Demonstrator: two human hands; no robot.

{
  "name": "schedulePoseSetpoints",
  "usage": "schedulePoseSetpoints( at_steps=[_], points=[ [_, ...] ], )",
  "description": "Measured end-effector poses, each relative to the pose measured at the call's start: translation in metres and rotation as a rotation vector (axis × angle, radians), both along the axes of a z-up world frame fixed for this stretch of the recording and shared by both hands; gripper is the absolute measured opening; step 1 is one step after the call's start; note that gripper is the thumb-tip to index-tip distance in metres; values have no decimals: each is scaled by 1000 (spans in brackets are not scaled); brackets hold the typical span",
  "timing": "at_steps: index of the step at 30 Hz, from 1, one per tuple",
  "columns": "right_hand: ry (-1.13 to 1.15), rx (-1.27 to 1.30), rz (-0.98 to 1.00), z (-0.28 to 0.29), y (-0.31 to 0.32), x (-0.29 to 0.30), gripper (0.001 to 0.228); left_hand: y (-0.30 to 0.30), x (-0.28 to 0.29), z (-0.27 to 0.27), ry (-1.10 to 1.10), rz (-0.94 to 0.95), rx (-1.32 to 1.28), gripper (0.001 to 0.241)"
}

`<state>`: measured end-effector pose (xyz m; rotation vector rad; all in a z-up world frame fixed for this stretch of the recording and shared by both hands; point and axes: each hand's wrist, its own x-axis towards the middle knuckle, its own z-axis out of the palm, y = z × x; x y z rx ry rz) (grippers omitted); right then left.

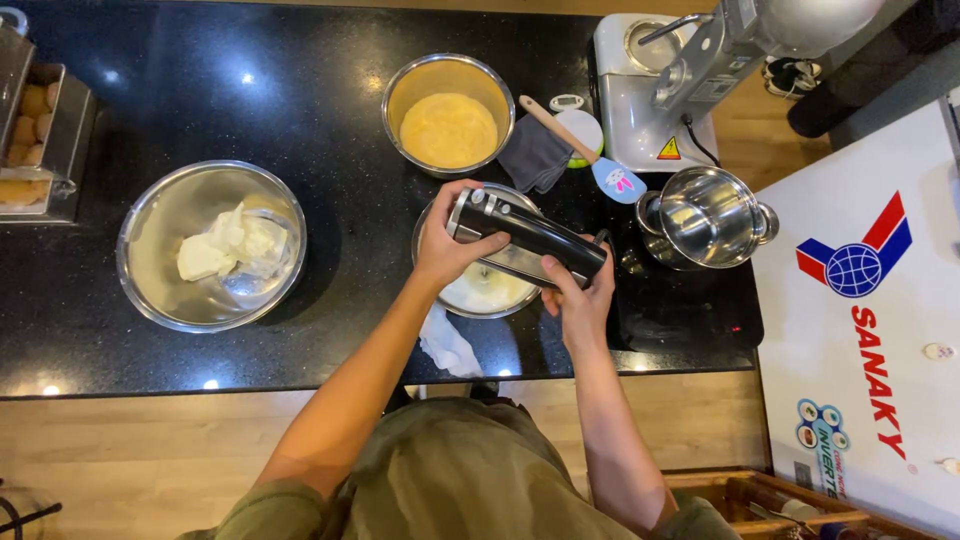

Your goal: Use an electric hand mixer to whip ingredients in a stainless steel bowl.

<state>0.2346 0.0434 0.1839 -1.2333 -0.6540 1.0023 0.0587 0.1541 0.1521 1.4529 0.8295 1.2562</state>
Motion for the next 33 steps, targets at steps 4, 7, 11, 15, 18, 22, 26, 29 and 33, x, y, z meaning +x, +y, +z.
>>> schedulePoseSetpoints(
  at_steps=[4,7,11,15,18,22,26,29,33],
  points=[
    [99,54,-23,-4,1,-6,45,-3,-11,4,-68,-99,-31,85],
    [141,42,-23,-7,10,-13,47,-4,-35,-35,-171,-36,24,76],
    [133,61,17,-15,19,-14,49,-23,-64,-95,-86,362,-144,43],
    [106,51,8,-9,11,-5,49,-50,-77,-154,-2,577,-304,36],
    [90,56,-8,-9,2,0,46,-70,-70,-156,-130,440,-717,39],
    [126,58,-36,-9,-2,-6,47,-79,-45,-137,-270,289,-953,50],
    [138,66,10,-17,4,-20,46,-76,-30,-124,-426,282,-1088,63],
    [177,62,21,-26,14,-31,49,-80,-27,-128,-408,319,-1109,64],
    [200,56,18,-19,21,-34,48,-109,-29,-142,-385,270,-1063,62]
  ],
)
